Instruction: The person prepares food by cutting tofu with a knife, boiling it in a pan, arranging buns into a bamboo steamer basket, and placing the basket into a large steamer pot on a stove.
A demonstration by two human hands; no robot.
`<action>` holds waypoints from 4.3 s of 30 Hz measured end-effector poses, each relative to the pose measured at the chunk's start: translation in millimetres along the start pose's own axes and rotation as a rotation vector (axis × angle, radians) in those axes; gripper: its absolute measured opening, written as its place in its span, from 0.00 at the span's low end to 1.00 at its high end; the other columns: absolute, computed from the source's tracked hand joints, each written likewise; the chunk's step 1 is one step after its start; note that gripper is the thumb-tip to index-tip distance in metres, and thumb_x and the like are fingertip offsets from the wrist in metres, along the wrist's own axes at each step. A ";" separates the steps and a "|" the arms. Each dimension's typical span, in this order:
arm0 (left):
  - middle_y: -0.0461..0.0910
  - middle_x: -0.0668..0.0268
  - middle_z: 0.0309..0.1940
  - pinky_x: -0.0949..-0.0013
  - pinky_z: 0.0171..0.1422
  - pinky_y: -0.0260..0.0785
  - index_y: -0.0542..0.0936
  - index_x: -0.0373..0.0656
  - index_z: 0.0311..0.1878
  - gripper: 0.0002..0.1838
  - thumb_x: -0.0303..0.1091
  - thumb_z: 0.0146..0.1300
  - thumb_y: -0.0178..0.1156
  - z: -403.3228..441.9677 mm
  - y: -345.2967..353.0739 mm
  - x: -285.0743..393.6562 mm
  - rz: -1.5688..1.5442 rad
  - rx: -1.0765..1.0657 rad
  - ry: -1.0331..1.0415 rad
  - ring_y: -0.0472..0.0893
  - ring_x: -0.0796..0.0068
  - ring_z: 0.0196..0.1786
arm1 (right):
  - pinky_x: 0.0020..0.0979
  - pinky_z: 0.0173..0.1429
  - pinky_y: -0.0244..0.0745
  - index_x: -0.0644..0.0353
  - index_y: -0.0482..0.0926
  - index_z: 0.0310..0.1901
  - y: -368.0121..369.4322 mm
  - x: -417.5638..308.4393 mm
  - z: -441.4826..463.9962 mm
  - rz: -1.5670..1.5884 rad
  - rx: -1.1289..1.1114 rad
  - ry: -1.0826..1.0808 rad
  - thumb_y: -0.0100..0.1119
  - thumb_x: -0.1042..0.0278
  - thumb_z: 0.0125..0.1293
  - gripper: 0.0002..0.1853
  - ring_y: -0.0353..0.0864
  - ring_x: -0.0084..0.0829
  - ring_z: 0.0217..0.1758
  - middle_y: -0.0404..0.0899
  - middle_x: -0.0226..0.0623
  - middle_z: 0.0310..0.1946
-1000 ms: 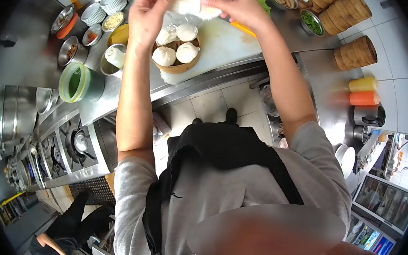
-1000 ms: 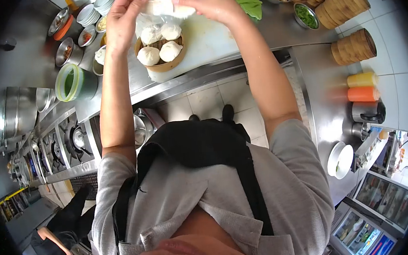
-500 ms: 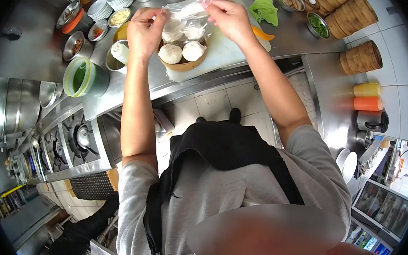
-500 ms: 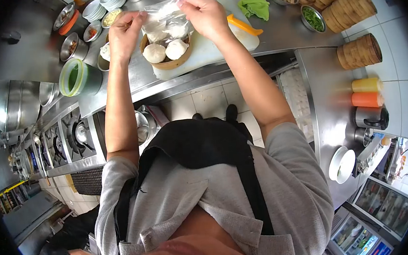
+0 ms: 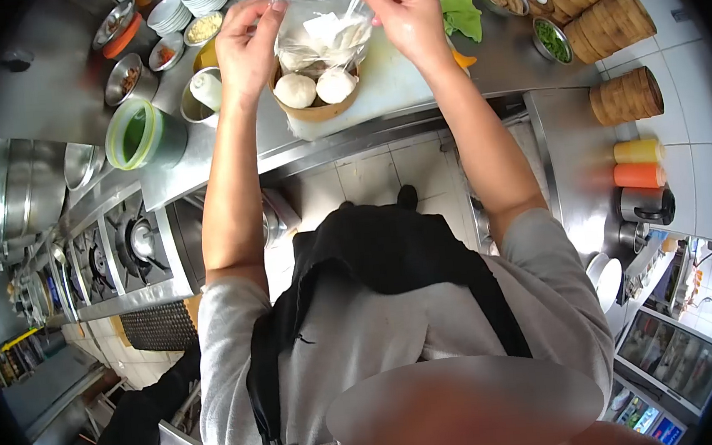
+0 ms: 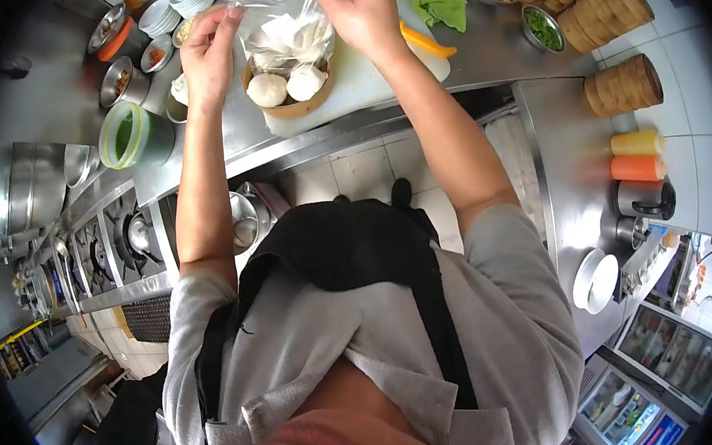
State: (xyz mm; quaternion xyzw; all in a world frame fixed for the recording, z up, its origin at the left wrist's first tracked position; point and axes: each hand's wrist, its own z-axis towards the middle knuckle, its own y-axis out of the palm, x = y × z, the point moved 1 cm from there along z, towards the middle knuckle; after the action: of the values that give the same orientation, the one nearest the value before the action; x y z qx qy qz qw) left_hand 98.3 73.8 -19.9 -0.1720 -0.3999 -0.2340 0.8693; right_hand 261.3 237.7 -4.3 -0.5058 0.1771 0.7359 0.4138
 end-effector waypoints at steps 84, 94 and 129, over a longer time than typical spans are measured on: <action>0.83 0.58 0.55 0.51 0.69 0.63 0.77 0.46 0.66 0.41 0.60 0.54 0.74 -92.8 -35.2 -5.6 0.737 -0.198 -0.102 0.79 0.55 0.62 | 0.37 0.45 0.80 0.54 0.83 0.57 35.9 55.2 -37.1 -0.671 -0.263 -0.266 0.75 0.49 0.60 0.27 0.84 0.35 0.39 0.85 0.36 0.42; 0.82 0.55 0.56 0.50 0.70 0.63 0.77 0.41 0.65 0.38 0.55 0.57 0.72 -126.2 -66.2 18.3 0.710 -0.151 -0.062 0.78 0.54 0.62 | 0.40 0.51 0.81 0.55 0.83 0.55 30.4 37.5 -43.1 -0.722 -0.201 0.044 0.66 0.42 0.66 0.27 0.88 0.41 0.44 0.88 0.44 0.39; 0.85 0.51 0.55 0.55 0.66 0.74 0.87 0.42 0.55 0.26 0.52 0.61 0.66 -876.7 -216.0 170.3 0.476 0.176 -1.931 0.82 0.51 0.61 | 0.25 0.15 0.60 0.62 0.79 0.38 49.2 1.0 -121.3 -0.360 -0.544 0.389 0.44 0.58 0.77 0.18 0.69 0.21 0.11 0.75 0.33 0.16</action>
State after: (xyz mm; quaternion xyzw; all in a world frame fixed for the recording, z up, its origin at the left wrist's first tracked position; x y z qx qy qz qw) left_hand 616.9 -577.9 -408.0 -0.2991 -0.9063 0.2166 0.2056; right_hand 294.9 126.4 -64.7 -0.7505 -0.0413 0.5618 0.3457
